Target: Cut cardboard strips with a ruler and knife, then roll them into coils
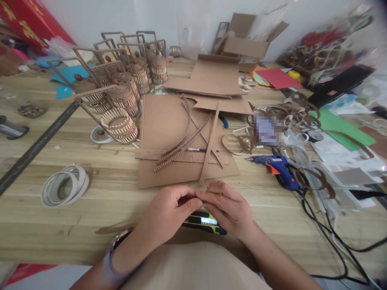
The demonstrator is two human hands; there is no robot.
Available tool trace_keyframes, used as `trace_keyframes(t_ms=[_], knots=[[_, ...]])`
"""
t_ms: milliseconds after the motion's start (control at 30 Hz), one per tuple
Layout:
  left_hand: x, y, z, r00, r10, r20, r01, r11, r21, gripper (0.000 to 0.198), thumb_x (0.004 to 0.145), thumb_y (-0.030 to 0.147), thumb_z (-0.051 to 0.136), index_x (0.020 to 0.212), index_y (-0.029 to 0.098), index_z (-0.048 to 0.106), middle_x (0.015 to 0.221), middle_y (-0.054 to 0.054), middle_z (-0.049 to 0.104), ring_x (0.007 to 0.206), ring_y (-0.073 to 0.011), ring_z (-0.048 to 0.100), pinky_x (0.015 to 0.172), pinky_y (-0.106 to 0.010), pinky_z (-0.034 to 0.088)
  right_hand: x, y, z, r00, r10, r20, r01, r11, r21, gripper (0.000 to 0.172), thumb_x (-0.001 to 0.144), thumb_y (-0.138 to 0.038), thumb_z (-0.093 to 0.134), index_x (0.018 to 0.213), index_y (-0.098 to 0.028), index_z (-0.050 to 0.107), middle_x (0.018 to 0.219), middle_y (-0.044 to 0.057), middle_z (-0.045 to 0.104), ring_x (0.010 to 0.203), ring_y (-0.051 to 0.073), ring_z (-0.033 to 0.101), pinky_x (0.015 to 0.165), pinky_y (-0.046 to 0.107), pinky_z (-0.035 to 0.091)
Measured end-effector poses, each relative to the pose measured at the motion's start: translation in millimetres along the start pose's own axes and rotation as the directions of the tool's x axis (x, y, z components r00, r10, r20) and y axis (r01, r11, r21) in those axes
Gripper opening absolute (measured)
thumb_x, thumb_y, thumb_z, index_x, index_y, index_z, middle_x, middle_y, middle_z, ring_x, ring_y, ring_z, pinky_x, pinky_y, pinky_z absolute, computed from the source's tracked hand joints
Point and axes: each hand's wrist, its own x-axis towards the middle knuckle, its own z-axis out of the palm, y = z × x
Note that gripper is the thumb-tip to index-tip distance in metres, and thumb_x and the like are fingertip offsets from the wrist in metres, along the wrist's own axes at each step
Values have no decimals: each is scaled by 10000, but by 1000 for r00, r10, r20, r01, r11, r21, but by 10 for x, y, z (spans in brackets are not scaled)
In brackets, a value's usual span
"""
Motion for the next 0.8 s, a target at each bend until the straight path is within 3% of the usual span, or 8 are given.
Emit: trace_keyframes(t_ms=[100,300,800], knots=[[-2,-7,-17,1000,-21,7,21,999,-43,269,875,338,576,1000,177,752,900,-31,761,827,-183,676,724,-260,508,10,-3,-28,1000,21,-18,-21,999,-33,332,915,-139,591,1215,-269,654,866,41,651,790,170,649,710,307,590],[-21,-15,-3,1000,-5,-14,5,1000,31,288,899,337,548,999,185,771,873,-25,764,820,-188,670,710,-259,502,28,-8,-63,998,53,-22,-55,995,-80,196,894,-157,635,1066,-248,658,836,31,637,782,166,645,657,281,575],[-19,24,29,999,10,-34,-7,997,78,201,844,291,585,849,181,753,809,-12,750,745,-163,664,651,-225,487,-16,36,12,998,61,13,-61,996,60,70,900,-234,655,968,-243,642,795,9,580,742,155,611,684,310,573]])
